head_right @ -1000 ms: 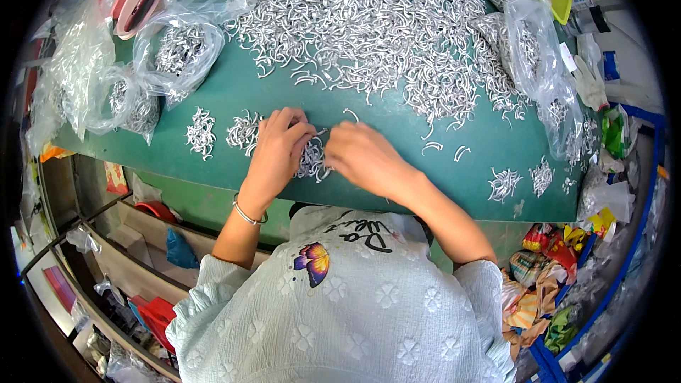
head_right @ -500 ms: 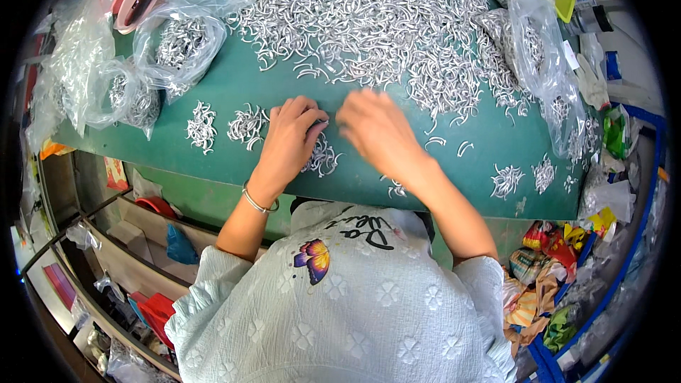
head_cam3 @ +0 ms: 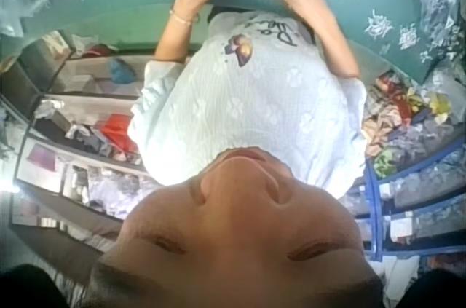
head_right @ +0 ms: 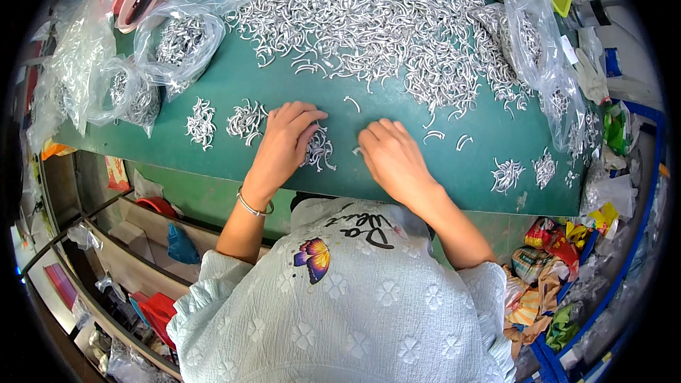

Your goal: The person picks up small curved metal parts from a large pile on a green table and sorts them into smaller groups by hand.

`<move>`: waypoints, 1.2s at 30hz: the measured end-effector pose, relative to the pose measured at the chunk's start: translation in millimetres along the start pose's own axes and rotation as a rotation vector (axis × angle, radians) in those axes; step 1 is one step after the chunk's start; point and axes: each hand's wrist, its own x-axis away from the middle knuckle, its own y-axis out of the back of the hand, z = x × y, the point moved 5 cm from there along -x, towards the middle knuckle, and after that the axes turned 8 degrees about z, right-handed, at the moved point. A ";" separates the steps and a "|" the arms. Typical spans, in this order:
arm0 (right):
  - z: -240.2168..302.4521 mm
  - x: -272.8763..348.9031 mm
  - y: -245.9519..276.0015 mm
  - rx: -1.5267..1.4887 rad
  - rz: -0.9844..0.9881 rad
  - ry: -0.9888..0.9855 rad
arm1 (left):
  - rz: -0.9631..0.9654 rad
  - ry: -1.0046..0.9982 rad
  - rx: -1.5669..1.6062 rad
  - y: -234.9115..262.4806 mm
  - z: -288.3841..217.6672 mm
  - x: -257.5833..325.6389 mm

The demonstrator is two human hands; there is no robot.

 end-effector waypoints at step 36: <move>7.7 -51.8 -22.6 -0.267 -0.210 0.014 | 0.264 -0.226 0.090 -55.4 -71.4 45.8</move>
